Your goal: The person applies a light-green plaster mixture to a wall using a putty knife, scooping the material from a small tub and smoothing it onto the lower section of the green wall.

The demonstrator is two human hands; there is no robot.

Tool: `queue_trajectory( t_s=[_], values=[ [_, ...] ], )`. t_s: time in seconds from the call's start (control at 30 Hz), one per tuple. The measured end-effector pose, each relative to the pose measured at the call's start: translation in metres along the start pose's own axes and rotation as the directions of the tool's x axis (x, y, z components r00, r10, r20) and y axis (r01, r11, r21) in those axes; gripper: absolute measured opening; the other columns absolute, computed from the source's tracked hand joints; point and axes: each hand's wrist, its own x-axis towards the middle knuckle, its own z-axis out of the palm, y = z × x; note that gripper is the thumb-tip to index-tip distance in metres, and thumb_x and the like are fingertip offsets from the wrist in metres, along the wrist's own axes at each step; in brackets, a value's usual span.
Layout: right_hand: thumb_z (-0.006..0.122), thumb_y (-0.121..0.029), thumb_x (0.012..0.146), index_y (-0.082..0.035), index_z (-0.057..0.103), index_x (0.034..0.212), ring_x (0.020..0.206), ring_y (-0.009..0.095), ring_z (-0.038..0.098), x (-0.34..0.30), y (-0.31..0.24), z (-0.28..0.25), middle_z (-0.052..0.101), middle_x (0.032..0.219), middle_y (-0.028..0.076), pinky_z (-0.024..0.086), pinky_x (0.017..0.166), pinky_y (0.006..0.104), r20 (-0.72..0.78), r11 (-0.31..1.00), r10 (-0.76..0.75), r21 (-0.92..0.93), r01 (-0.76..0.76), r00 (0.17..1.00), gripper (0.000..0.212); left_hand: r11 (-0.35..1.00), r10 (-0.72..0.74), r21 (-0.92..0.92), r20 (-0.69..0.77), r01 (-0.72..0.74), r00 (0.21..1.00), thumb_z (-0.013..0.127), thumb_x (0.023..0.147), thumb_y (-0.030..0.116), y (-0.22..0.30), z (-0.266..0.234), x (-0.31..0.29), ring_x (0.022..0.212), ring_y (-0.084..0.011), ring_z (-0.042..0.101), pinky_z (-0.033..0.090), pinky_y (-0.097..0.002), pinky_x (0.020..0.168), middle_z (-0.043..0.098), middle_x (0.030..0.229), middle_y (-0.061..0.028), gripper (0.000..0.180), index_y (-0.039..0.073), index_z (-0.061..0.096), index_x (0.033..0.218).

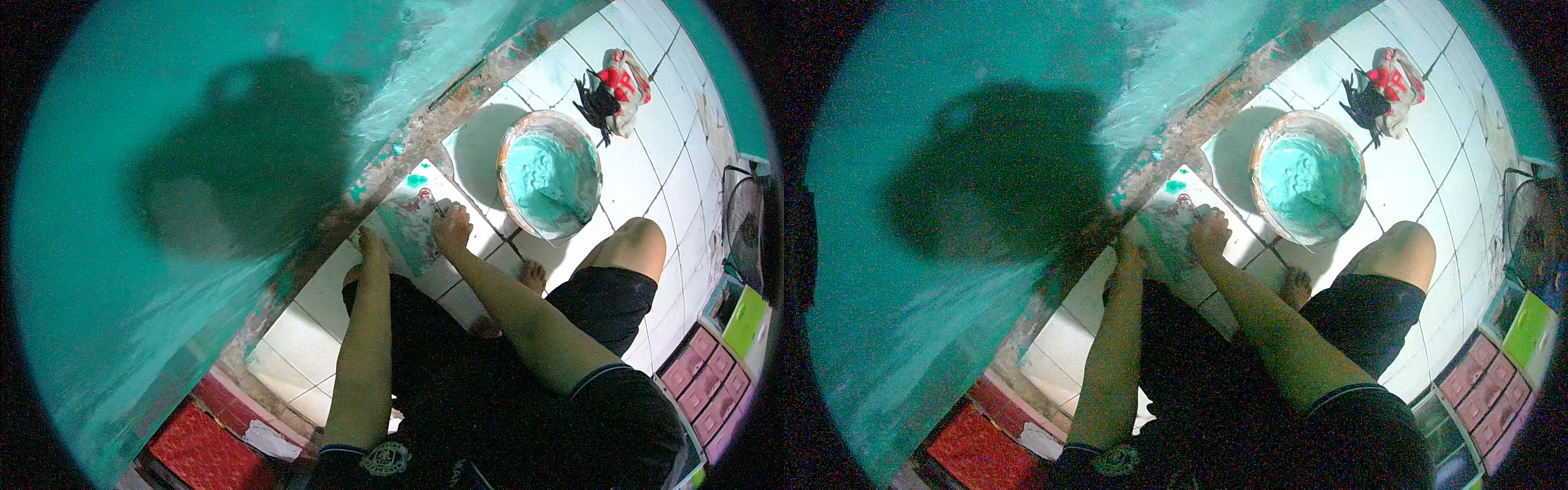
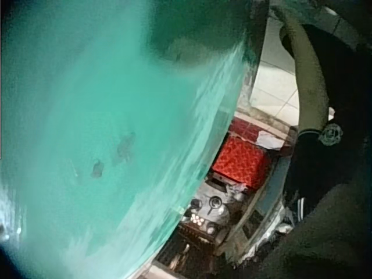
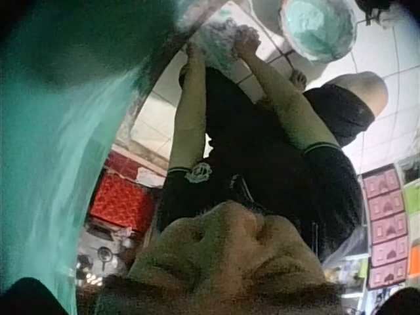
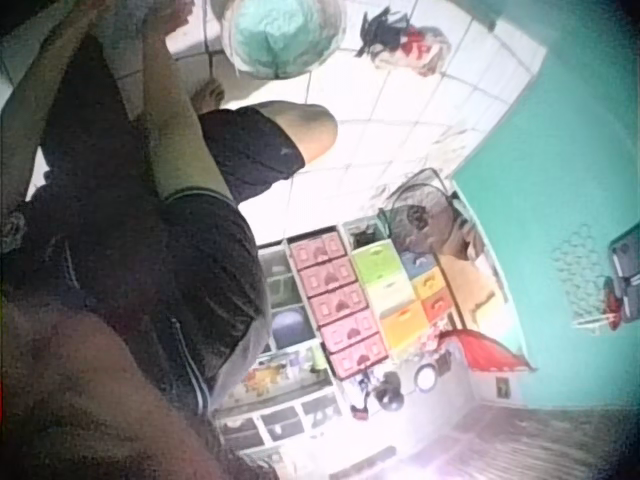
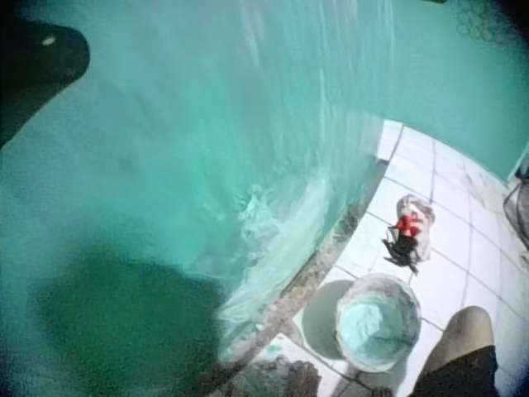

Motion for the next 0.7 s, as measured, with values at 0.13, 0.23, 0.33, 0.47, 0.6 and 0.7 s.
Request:
queue_trajectory(
  t_s=[0.13,0.23,0.33,0.47,0.6,0.7],
  values=[
    [0.06,-0.035,0.079,0.003,0.049,0.109,0.103,0.033,0.051,0.002,0.003,0.011,0.051,0.107,0.018,0.043,0.082,0.0492,-0.043,0.998,0.045,-0.046,-0.047,0.998,0.05,0.987,0.034,0.15,0.094,-0.048,0.995,0.034,0.094,0.048,-0.001,0.013,0.003,0.106,-0.0311,0.051,0.039,-0.0464,0.092,0.048,0.124,-0.0152,0.058,0.004,0.034,0.134],
    [0.062,-0.038,0.079,0.005,0.047,0.11,0.096,0.036,0.055,0.001,-0.001,0.007,0.054,0.101,0.02,0.044,0.08,0.0477,-0.102,1.0,0.014,-0.009,-0.015,0.995,0.056,0.95,0.064,0.29,0.171,-0.113,0.983,0.033,0.094,0.05,0.005,0.018,0.007,0.105,-0.0311,0.051,0.039,-0.0478,0.092,0.049,0.124,-0.0151,0.06,0.005,0.033,0.135],
    [0.059,-0.037,0.083,0.005,0.051,0.108,0.089,0.037,0.058,0.002,-0.016,-0.014,0.058,0.094,0.02,0.045,0.08,0.0451,0.146,0.916,0.102,0.373,-0.15,0.984,0.05,0.9,0.106,0.396,0.207,-0.182,0.973,0.032,0.094,0.052,0.016,0.009,0.009,0.104,-0.0312,0.051,0.038,-0.0491,0.093,0.049,0.123,-0.0151,0.062,0.006,0.033,0.135],
    [0.051,-0.027,0.09,-0.003,0.062,0.102,0.087,0.037,0.06,-0.021,-0.037,-0.065,0.061,0.088,0.023,0.046,0.075,0.0456,0.115,0.845,-0.341,0.472,0.251,0.933,0.03,0.933,0.098,0.337,0.099,-0.126,0.99,0.031,0.093,0.053,0.025,0.016,-0.057,0.101,-0.03,0.054,0.04,-0.0471,0.088,0.054,0.118,-0.0154,0.06,0.007,0.037,0.133],
    [0.047,-0.026,0.093,0.001,0.056,0.11,0.081,0.043,0.058,-0.011,-0.035,-0.089,0.058,0.085,0.03,0.045,0.071,0.0478,0.053,0.916,-0.26,0.33,0.228,0.964,0.033,0.847,0.218,0.477,0.095,-0.237,0.971,0.037,0.093,0.05,0.049,0.033,-0.114,0.101,-0.0278,0.057,0.043,-0.0441,0.085,0.056,0.115,-0.0165,0.058,0.004,0.041,0.129],
    [0.045,-0.026,0.094,0.004,0.05,0.115,0.081,0.047,0.057,0.002,-0.053,-0.127,0.057,0.083,0.033,0.044,0.072,0.0494,-0.051,0.908,-0.084,0.408,0.098,0.995,0.037,0.748,0.369,0.461,0.309,-0.478,0.876,0.046,0.092,0.038,0.075,-0.001,-0.15,0.096,-0.0273,0.06,0.045,-0.0412,0.082,0.06,0.109,-0.0166,0.051,0.003,0.04,0.129]
  ],
)
